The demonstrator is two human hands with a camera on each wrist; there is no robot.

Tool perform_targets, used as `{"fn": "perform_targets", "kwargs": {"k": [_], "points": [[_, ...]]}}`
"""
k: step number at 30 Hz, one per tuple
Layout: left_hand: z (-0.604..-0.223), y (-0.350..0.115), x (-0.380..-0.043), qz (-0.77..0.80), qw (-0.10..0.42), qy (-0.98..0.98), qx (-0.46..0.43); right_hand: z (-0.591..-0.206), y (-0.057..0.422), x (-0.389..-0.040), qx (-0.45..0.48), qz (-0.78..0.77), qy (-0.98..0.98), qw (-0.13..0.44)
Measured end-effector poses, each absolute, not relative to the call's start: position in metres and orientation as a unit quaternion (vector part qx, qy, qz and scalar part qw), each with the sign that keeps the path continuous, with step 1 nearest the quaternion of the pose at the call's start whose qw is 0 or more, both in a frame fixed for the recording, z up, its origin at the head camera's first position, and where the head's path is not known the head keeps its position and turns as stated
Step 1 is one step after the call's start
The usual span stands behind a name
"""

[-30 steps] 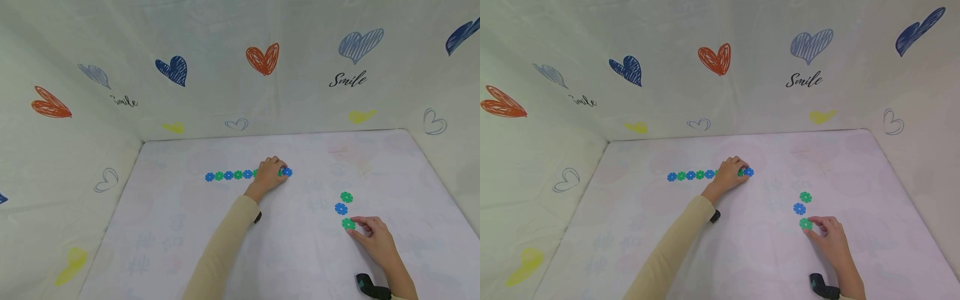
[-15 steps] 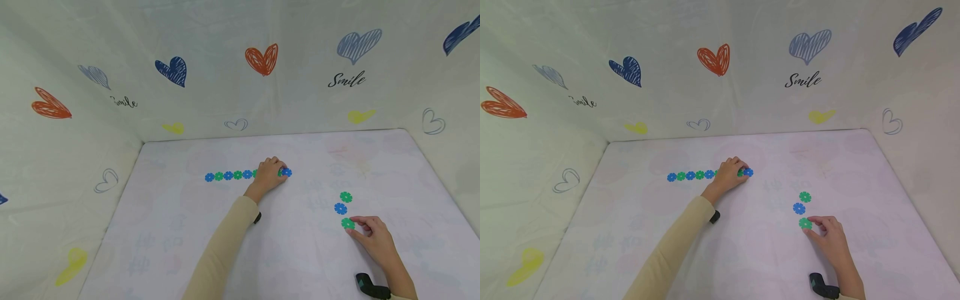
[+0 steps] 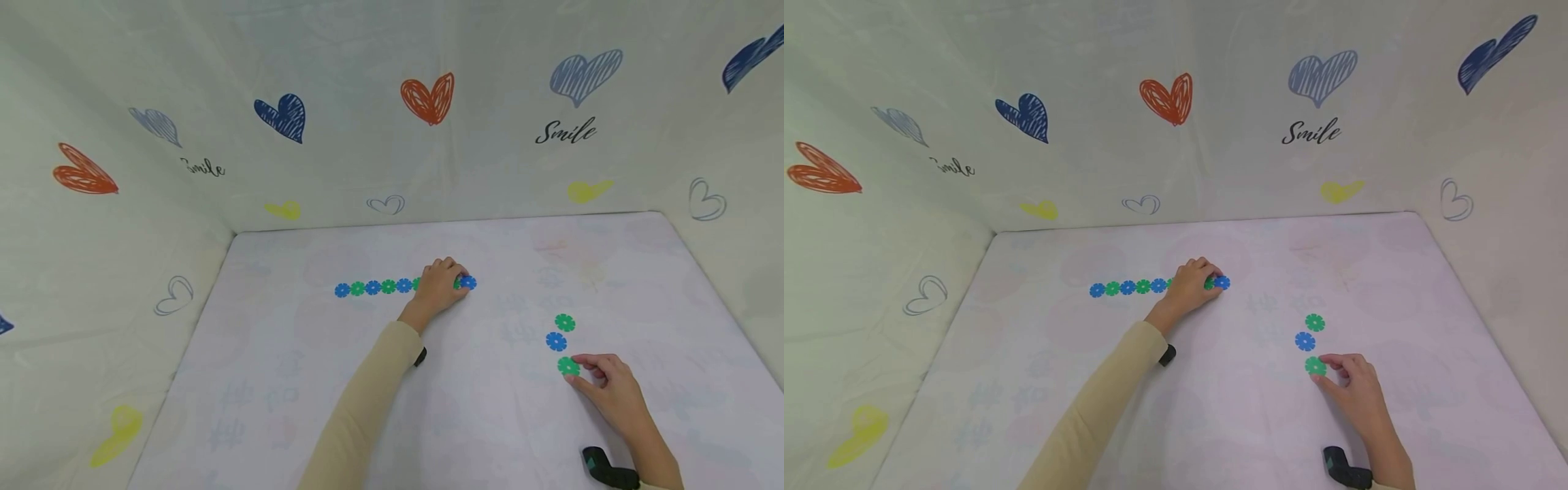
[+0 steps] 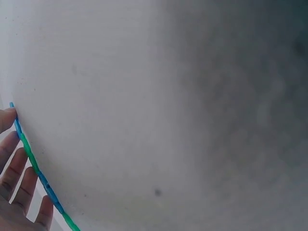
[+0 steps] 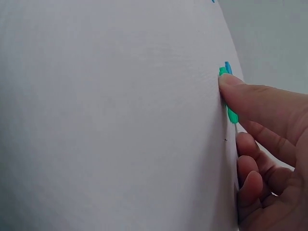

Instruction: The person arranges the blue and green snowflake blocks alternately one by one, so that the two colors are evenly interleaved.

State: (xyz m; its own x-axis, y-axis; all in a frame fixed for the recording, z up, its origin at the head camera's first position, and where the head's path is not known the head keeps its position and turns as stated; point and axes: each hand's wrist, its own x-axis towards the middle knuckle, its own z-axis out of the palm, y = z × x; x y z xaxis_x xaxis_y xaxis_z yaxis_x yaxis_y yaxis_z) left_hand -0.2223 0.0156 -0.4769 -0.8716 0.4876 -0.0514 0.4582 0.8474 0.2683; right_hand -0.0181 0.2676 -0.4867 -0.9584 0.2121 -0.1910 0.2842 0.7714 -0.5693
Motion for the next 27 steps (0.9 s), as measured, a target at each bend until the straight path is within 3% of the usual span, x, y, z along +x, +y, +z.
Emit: {"fn": "perform_targets", "kwargs": {"k": [22,27], "points": [[-0.475,0.016,-0.223,0.103,0.056,0.96,0.253,-0.479,0.267,-0.026,0.115,-0.303,0.943,0.074],[-0.477,0.017,-0.223,0.099,0.056,0.96,0.254,-0.476,0.262,-0.032,0.095,-0.315,0.943,0.04]]}}
